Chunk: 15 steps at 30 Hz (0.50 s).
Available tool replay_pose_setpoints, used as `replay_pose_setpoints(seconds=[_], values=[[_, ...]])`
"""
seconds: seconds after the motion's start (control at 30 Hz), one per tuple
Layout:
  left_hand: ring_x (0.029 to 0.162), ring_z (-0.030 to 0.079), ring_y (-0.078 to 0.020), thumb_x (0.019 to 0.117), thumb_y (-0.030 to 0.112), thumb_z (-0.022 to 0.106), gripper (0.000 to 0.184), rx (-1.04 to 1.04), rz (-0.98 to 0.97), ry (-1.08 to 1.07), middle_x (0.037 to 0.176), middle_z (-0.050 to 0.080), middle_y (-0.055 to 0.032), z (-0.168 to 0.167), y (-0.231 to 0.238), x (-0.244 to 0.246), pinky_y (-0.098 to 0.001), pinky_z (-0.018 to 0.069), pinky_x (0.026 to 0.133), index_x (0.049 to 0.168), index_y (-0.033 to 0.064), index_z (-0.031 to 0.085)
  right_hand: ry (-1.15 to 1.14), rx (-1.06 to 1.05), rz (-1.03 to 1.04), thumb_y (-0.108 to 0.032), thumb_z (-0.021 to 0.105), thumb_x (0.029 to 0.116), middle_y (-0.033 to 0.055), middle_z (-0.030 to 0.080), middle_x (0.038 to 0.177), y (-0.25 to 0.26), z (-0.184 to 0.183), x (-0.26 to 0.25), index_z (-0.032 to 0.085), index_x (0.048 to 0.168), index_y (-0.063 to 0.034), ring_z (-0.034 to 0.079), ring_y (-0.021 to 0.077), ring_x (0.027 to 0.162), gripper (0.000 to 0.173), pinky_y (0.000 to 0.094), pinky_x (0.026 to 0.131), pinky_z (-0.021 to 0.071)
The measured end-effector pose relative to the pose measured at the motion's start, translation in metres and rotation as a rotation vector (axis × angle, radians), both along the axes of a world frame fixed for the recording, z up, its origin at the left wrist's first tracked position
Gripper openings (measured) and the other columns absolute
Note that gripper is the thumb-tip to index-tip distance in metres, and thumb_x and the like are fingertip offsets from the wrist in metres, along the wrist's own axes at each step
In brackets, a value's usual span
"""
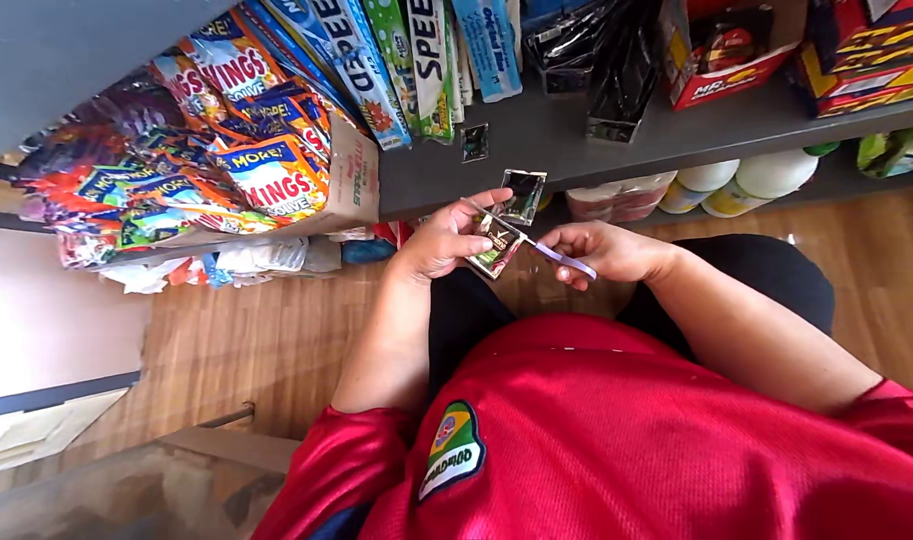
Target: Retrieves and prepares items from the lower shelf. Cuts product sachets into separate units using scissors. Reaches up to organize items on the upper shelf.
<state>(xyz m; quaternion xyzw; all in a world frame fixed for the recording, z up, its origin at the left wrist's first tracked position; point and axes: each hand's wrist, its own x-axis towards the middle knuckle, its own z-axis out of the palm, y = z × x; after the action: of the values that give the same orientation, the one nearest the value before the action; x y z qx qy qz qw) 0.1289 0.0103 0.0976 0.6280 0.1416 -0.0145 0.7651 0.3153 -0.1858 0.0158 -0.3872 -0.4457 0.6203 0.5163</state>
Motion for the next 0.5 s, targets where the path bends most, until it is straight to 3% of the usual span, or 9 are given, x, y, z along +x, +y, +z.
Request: replay_pose_setpoints(seconds=[0.2, 0.4, 0.5], values=[[0.097, 0.071, -0.0083, 0.0788, 0.002, 0.07, 0.078, 0.036, -0.006, 0.048, 0.122, 0.069, 0.0006, -0.002, -0.001, -0.001, -0.0274, 0.0599, 0.085, 0.15, 0.0029, 0.039, 0.006, -0.053, 0.052, -0.016, 0.066, 0.0858, -0.0069, 0.065, 0.083, 0.0, -0.002, 0.005, 0.059, 0.124, -0.0077, 0.061, 0.0002, 0.071, 0.039, 0.0173, 0.067, 0.053], [0.12, 0.057, -0.0184, 0.0833, -0.008, 0.056, 0.077, 0.376, 0.357, 0.2, 0.148, 0.047, -0.0137, -0.015, 0.04, 0.011, -0.0361, 0.0526, 0.094, 0.156, 0.006, 0.036, -0.042, -0.149, -0.141, -0.016, 0.063, 0.0924, -0.0008, 0.063, 0.092, 0.008, 0.0, 0.005, 0.053, 0.134, -0.0041, 0.061, 0.0055, 0.076, 0.044, 0.0243, 0.073, 0.0546], [0.13, 0.052, -0.0206, 0.0842, -0.007, 0.057, 0.075, 0.458, 0.368, 0.252, 0.153, 0.045, -0.0142, -0.02, 0.057, 0.022, -0.039, 0.0488, 0.103, 0.156, 0.0062, 0.039, -0.036, -0.143, -0.227, -0.02, 0.063, 0.0922, 0.0011, 0.063, 0.096, 0.012, -0.005, 0.006, 0.052, 0.135, -0.0042, 0.062, 0.0079, 0.078, 0.047, 0.026, 0.073, 0.0552]])
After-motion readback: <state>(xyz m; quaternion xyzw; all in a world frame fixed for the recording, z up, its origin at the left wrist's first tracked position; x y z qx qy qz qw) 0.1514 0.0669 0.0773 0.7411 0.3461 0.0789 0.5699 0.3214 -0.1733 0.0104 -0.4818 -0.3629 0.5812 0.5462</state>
